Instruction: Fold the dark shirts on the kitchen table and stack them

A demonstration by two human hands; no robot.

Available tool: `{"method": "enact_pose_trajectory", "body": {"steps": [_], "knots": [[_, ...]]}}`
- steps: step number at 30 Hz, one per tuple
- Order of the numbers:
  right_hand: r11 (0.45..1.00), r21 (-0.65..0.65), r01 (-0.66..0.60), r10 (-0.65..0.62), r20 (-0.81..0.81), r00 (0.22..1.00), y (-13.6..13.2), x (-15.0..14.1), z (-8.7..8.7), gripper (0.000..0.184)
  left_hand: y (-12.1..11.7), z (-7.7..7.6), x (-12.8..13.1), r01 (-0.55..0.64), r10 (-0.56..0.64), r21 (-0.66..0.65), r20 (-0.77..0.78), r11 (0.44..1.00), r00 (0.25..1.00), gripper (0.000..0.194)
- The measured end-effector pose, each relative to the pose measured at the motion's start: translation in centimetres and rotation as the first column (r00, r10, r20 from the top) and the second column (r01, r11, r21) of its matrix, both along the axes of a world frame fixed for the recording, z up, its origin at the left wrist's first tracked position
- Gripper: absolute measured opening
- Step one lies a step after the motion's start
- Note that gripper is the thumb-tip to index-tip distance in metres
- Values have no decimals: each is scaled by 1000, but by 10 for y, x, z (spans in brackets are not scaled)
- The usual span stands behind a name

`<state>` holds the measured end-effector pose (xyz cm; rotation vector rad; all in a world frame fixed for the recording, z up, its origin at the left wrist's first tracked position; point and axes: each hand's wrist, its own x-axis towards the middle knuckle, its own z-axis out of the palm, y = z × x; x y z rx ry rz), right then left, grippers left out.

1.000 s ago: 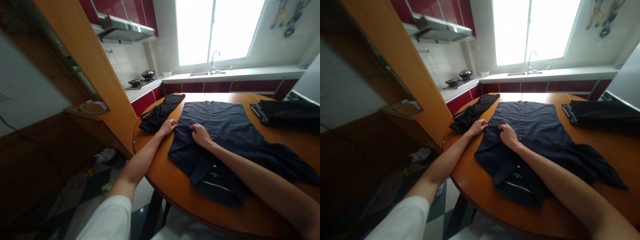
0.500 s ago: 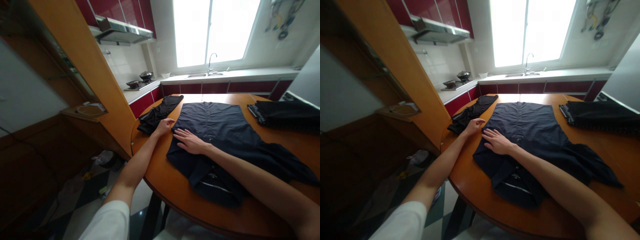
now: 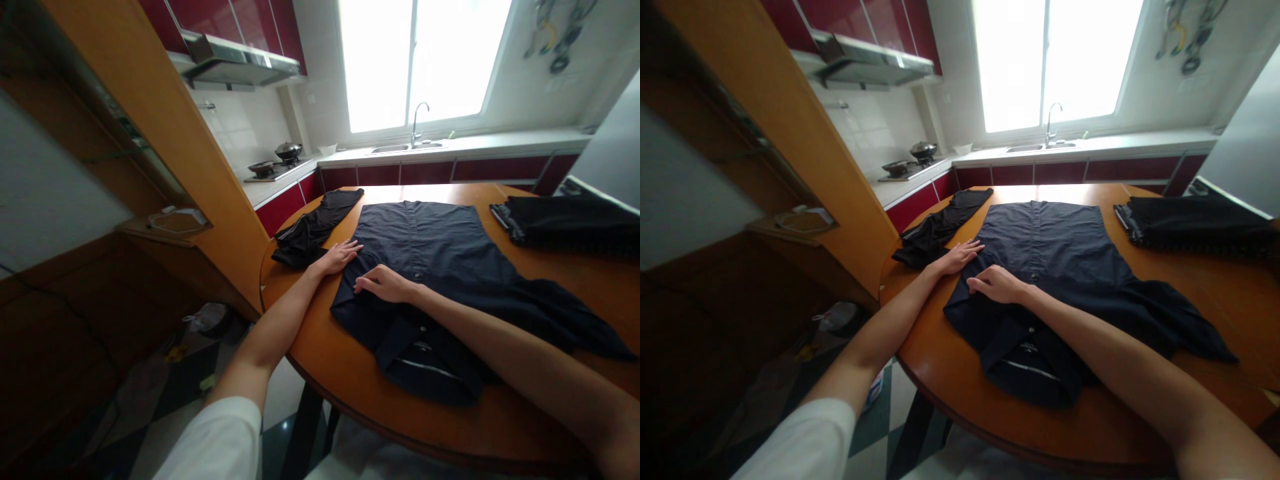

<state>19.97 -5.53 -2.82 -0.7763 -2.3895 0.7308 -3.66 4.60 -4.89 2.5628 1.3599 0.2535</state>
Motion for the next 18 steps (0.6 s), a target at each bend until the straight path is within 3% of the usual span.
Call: {"method": "enact_pose_trajectory", "body": {"steps": [2,4,6,11,18], "knots": [[984,71,161,-158,-45,986,7,-1,-5,38,-3,2,4,-29,24,73,70,997,997,54],[933,168,318,-313,-56,948,15,0,-12,38,-8,4,10,-22,3,147,128,989,992,53],[889,239,391,-408,24,913,23,2,-21,45,-15,6,18,13,-37,174,134,985,990,51],[905,238,352,-417,339,843,30,6,-35,53,-26,3,32,52,-50,29,-52,998,997,57],[907,235,349,-417,388,822,28,4,-34,57,-54,4,30,82,-81,9,-113,997,990,67]]}}
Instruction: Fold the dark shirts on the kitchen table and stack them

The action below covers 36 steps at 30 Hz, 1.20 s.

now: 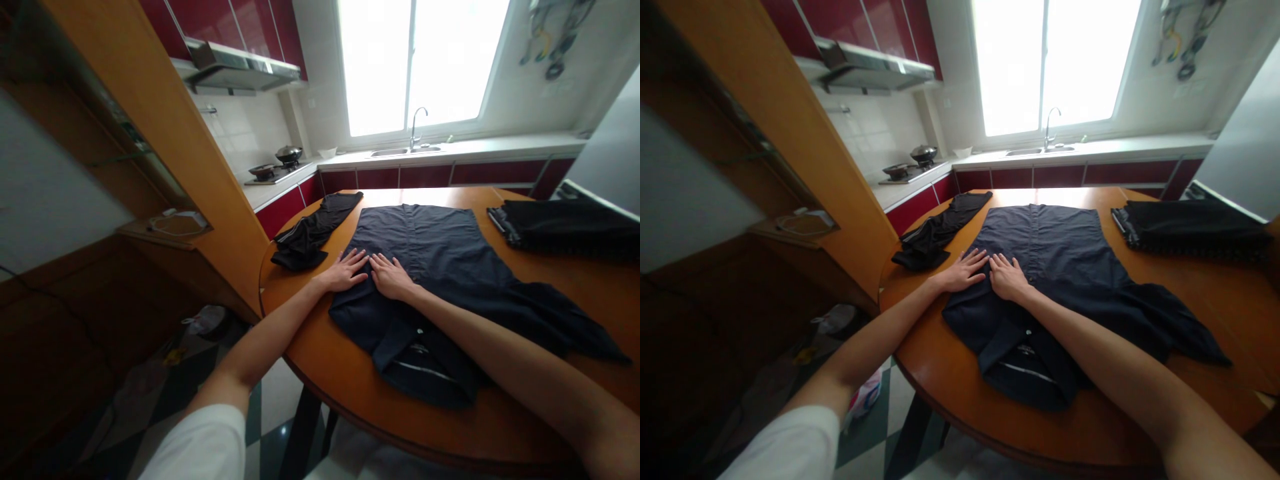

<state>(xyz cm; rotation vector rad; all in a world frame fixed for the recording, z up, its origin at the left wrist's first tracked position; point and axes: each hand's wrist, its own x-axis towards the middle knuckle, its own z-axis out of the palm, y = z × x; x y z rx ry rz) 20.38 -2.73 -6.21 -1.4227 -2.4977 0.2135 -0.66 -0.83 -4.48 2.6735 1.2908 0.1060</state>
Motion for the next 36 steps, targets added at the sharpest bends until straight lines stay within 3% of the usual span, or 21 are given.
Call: {"method": "enact_pose_trajectory", "body": {"steps": [11,16,19,22,25,28,31,34,36], "knots": [[1000,0,8,-8,-20,1000,-3,-1,2,58,-113,21,-27,134,-136,-67,-24,989,990,58],[1000,-3,7,-7,-22,1000,-5,-2,4,57,-149,30,-39,137,-141,-151,-19,979,990,64],[1000,4,14,-14,-20,1000,-5,-2,4,57,-159,43,-48,170,-175,-243,1,955,985,65],[1000,7,14,-14,-20,1000,-4,-2,4,58,-146,56,-52,151,-138,-269,65,951,988,63],[1000,1,13,-13,-21,1000,-4,-2,3,58,-105,57,-42,69,-42,-142,186,988,982,59],[1000,13,17,-17,-13,1000,-3,-2,2,58,-50,38,-20,38,-37,3,297,999,954,55],[999,28,16,-15,-7,1000,-3,-2,2,59,-8,11,1,-28,16,49,229,998,973,55],[1000,20,16,-16,-15,1000,-4,-2,3,59,9,-7,7,-82,81,23,55,996,995,59],[1000,14,17,-17,-27,1000,-4,-3,3,59,12,-11,4,-95,95,15,-19,995,995,62]]}}
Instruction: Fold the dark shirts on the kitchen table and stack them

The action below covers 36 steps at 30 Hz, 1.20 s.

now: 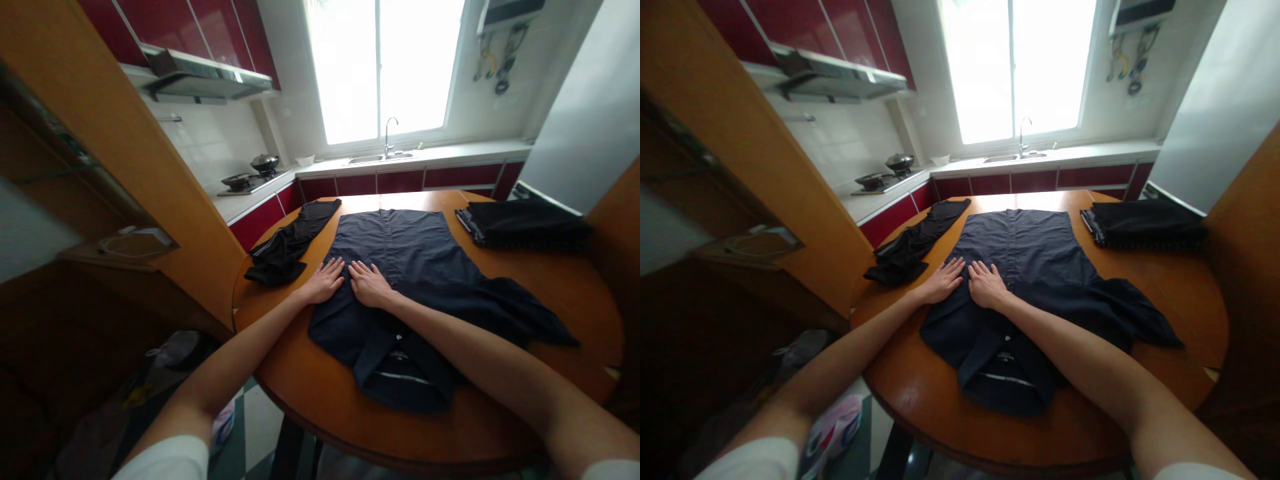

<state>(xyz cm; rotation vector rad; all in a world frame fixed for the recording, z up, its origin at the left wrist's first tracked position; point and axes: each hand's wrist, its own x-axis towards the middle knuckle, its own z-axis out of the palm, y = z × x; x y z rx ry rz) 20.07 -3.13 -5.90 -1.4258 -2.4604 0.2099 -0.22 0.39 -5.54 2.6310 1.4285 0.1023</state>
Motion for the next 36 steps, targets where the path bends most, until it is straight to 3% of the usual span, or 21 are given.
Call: {"method": "enact_pose_trajectory", "body": {"steps": [8,12,16,24,36], "knots": [[1000,-20,9,-9,-22,1000,-1,-1,4,58,36,21,-1,-64,51,-134,-100,989,994,63],[1000,-17,8,-9,-26,1000,-2,-1,6,58,43,6,6,-151,151,11,0,988,989,56],[1000,-9,11,-11,-37,999,-4,-1,8,58,36,-7,9,-179,176,112,40,977,984,59],[1000,-12,8,-9,-49,999,-2,-2,7,58,33,0,11,-198,197,109,16,974,980,59],[999,34,2,1,-105,994,2,-4,5,54,40,-4,7,-201,205,120,-25,972,978,61]]}}
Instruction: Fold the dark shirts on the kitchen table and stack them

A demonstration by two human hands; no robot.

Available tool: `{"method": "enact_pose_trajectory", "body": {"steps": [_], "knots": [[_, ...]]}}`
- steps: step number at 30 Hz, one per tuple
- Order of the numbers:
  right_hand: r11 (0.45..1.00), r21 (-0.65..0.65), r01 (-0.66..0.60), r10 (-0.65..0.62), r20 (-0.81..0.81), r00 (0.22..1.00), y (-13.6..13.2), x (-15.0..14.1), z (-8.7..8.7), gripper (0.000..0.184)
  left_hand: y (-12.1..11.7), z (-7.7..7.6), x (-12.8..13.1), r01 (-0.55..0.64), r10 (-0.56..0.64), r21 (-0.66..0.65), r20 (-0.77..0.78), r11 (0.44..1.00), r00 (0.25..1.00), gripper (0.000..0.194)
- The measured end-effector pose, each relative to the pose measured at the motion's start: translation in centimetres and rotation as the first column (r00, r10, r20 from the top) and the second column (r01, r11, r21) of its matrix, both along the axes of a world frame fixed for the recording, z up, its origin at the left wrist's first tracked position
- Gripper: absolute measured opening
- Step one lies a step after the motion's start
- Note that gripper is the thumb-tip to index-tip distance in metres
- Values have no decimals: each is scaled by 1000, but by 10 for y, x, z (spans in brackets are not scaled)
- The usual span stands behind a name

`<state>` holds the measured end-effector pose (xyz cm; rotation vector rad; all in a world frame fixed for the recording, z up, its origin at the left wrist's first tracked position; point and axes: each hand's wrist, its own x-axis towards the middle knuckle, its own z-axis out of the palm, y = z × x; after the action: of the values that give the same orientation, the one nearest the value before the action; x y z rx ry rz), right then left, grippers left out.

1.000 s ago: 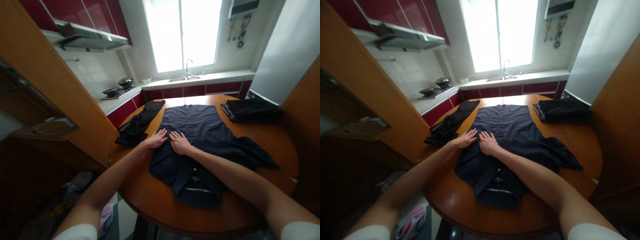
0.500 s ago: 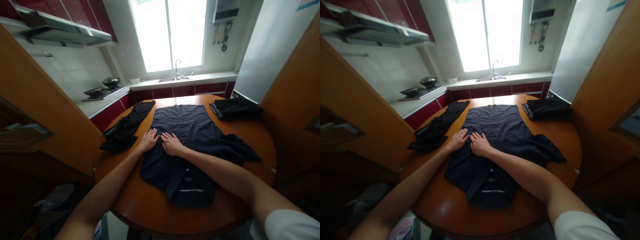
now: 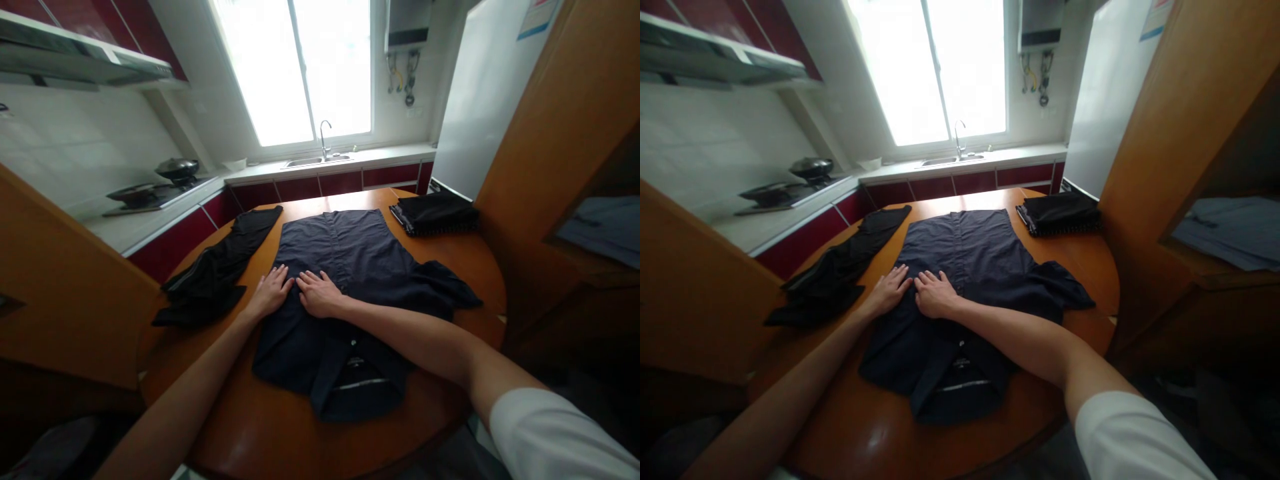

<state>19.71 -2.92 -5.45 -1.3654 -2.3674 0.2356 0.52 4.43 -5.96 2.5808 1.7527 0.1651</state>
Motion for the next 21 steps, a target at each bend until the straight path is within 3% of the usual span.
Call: {"method": "enact_pose_trajectory", "body": {"steps": [21], "knots": [[1000,18,7,-7,0,1000,0,0,-2,54,1,-2,-3,27,-27,9,-2,1000,1000,61]]}}
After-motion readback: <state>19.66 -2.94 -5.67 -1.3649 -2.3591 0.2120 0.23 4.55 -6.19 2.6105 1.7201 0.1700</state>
